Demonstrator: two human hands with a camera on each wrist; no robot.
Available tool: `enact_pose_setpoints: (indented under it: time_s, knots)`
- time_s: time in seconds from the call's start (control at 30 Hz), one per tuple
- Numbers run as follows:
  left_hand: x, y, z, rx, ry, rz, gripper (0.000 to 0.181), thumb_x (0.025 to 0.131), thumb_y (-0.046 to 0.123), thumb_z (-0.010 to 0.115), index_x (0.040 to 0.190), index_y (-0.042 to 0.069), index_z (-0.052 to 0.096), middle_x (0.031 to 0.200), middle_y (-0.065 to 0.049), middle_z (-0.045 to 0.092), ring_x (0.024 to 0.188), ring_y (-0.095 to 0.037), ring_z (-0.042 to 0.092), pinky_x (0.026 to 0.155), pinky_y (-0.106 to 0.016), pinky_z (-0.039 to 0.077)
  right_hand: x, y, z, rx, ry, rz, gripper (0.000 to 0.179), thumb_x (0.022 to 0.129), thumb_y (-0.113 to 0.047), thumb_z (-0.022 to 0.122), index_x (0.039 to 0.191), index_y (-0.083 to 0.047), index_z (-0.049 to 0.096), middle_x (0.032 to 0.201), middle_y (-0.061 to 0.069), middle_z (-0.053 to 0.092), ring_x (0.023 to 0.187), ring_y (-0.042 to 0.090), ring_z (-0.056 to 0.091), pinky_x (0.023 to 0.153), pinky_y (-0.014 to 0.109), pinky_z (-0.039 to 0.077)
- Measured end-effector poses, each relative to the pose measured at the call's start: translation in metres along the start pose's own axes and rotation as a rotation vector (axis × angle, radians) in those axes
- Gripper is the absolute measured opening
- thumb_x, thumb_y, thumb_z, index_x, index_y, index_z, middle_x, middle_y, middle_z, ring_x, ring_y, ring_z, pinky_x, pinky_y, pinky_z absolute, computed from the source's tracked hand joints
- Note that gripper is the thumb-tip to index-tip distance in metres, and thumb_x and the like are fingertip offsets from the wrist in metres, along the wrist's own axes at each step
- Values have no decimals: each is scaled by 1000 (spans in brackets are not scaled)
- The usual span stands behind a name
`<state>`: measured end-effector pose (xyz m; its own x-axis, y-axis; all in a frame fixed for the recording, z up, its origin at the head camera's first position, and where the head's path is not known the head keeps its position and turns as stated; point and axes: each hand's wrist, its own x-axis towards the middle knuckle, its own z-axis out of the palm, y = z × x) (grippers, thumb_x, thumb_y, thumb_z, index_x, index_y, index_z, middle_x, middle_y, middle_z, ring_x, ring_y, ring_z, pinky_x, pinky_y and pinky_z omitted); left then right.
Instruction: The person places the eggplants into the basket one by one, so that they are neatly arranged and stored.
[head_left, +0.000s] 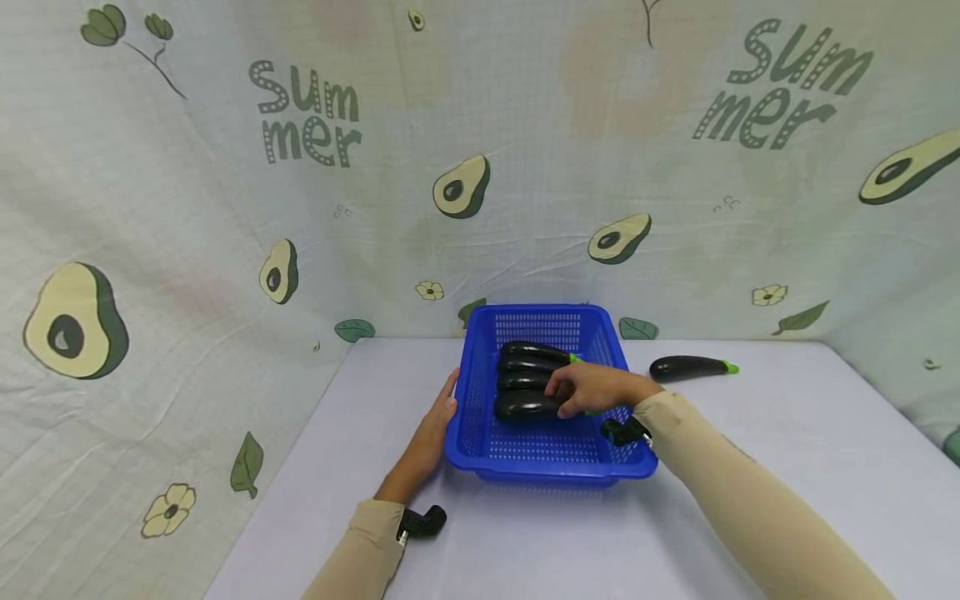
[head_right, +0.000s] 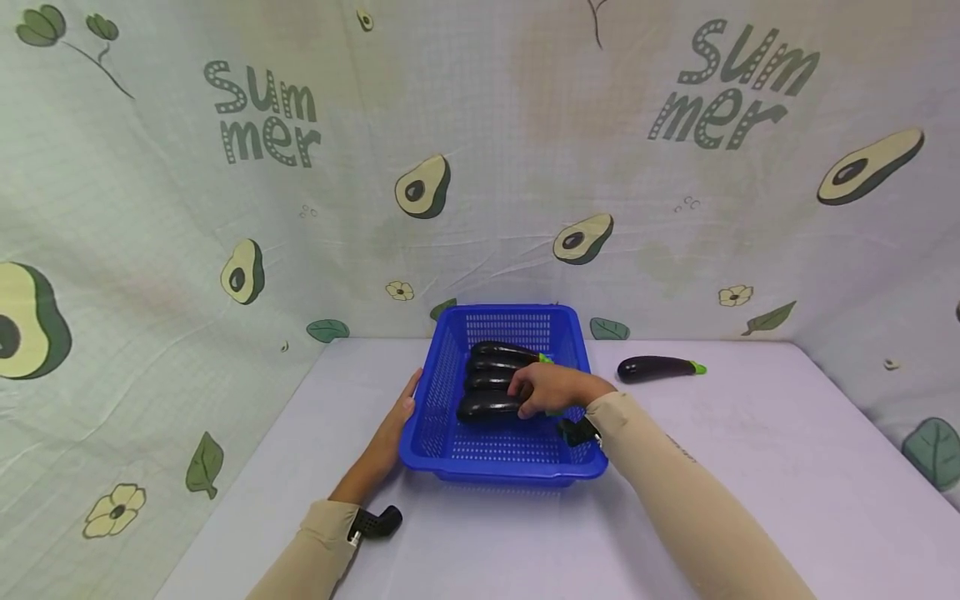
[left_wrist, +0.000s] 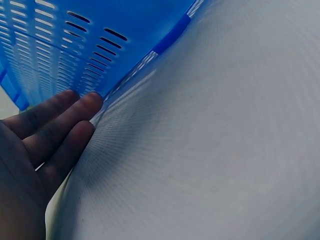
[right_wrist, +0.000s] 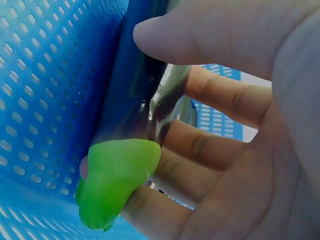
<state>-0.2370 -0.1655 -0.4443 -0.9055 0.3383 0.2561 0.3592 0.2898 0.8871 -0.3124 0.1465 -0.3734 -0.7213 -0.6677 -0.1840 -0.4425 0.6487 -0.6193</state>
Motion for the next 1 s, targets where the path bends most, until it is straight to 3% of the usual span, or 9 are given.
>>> enact_pose_setpoints:
  time_s: [0.17, 0.5, 0.73, 0.83, 1.0]
  knots:
    - [-2, 10, -1, 12, 0, 11, 56, 109, 23, 22, 162, 9, 7, 166, -10, 12, 151, -30, 12, 118, -56, 14, 1, 0, 3, -50, 10, -7, 29, 85, -11, 77, 112, -7, 67, 101, 5, 70, 92, 17, 64, 88, 42, 52]
    - [2, 9, -1, 19, 12, 20, 56, 110, 23, 22, 162, 11, 7, 166, -9, 13, 151, -28, 12, 119, -54, 13, 5, 0, 4, -94, 4, -29, 23, 86, -12, 76, 106, -5, 68, 96, 1, 70, 88, 14, 64, 84, 37, 53]
    - [12, -31, 5, -3, 65, 57, 54, 110, 32, 22, 163, 25, 11, 166, 1, 16, 151, -21, 14, 120, -52, 12, 3, -4, 4, -96, -8, -26, 24, 85, -12, 76, 106, -4, 68, 90, -1, 67, 82, 14, 61, 77, 34, 52]
    - [11, -31, 5, 0, 73, 46, 54, 110, 35, 23, 163, 29, 12, 166, 2, 17, 151, -20, 15, 120, -52, 13, 4, -4, 6, -106, -19, -7, 25, 85, -13, 77, 106, -5, 68, 91, -1, 68, 83, 14, 61, 78, 34, 52]
    - [10, -32, 6, -19, 77, 41, 55, 110, 36, 23, 163, 27, 12, 166, 3, 17, 151, -20, 15, 119, -53, 13, 7, -8, 9, -149, -28, 36, 25, 85, -15, 79, 105, -5, 69, 91, 0, 68, 83, 15, 62, 79, 35, 53]
